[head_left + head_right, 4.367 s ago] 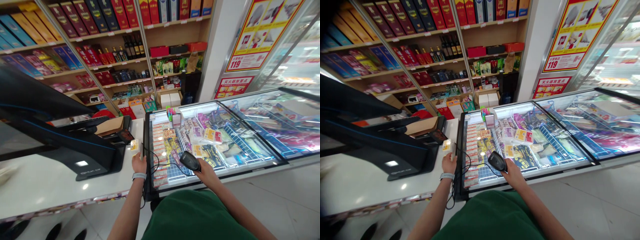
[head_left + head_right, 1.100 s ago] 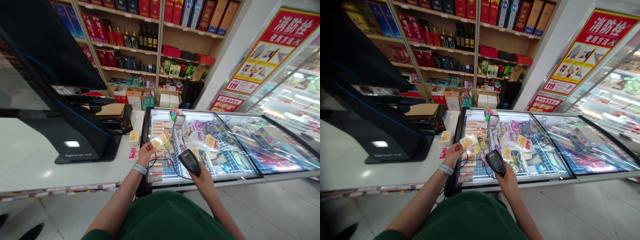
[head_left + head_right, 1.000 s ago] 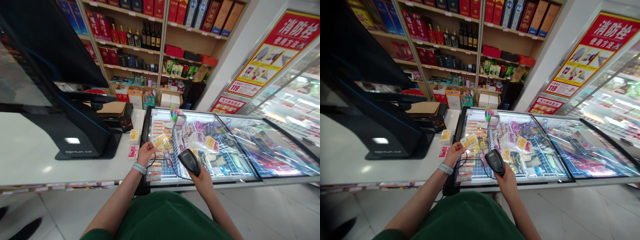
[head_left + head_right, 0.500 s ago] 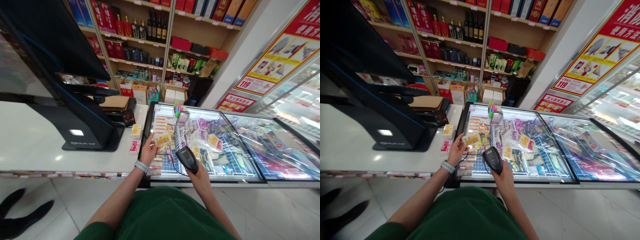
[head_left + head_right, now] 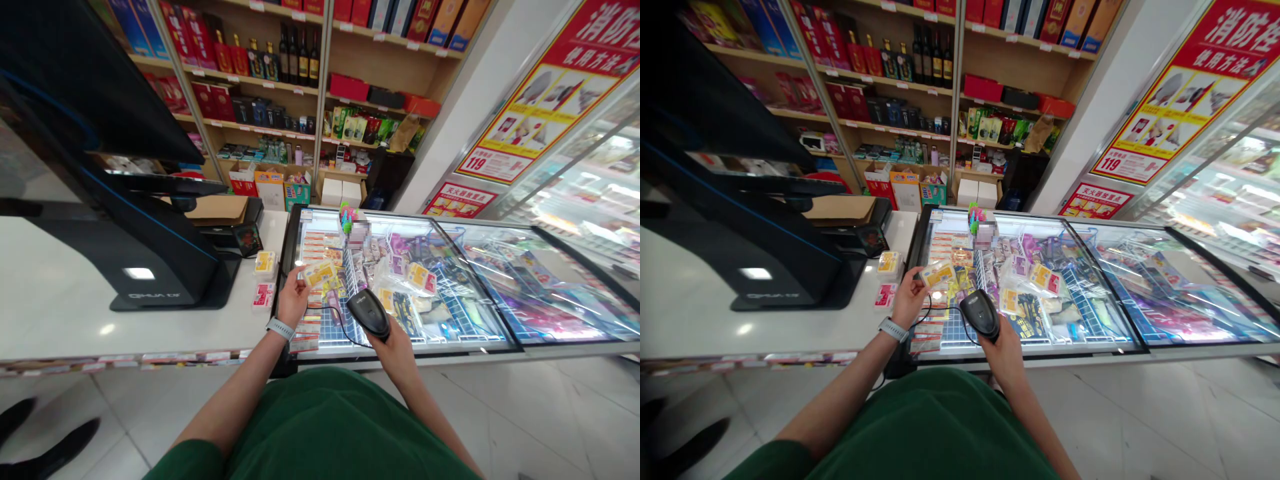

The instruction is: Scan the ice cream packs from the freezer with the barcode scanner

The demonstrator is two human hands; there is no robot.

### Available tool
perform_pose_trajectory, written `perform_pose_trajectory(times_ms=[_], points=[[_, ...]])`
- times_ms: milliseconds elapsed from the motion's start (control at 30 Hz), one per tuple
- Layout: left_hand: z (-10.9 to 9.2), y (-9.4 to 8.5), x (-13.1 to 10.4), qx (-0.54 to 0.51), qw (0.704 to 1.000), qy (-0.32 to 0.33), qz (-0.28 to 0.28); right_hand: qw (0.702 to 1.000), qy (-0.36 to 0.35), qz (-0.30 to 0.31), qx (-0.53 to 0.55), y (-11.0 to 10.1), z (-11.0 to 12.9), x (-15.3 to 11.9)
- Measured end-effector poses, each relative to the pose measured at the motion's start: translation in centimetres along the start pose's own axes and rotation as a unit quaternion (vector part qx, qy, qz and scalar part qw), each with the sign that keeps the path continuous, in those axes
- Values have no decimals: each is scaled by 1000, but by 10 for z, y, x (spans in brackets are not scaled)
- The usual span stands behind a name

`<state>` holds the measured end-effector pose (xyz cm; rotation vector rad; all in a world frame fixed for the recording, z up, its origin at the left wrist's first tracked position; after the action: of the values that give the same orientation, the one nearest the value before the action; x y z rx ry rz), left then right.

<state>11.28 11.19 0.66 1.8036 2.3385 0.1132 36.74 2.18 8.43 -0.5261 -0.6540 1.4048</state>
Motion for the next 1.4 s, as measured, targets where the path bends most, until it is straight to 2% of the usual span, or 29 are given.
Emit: perform_pose_trajectory(times_ms=[133, 400, 700, 1267, 1400], points=[[-8, 2, 1, 36, 997, 65, 6, 1000, 2, 0, -2, -1, 0, -1], [0, 1, 5, 9, 998, 57, 4, 999, -5, 36, -1, 6, -4, -2], [-1, -1, 5, -6, 999, 48, -2, 998, 5, 33, -47, 8, -6, -1], [-1, -6, 3, 15, 997, 79, -16, 999, 0, 44, -32, 9, -5, -4], [2, -8, 4, 13, 998, 62, -30, 998, -6, 47, -30, 9, -5, -5]])
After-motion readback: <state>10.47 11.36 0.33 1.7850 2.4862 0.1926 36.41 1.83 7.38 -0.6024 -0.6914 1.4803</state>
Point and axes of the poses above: each hand's wrist, its own x-axis towards the middle knuckle, its own y-axis out of the palm, z = x × y, the point moved 6 cm from there along x, towards the middle knuckle, and after that the axes turned 1 degree about -y, right-handed, at the moved point
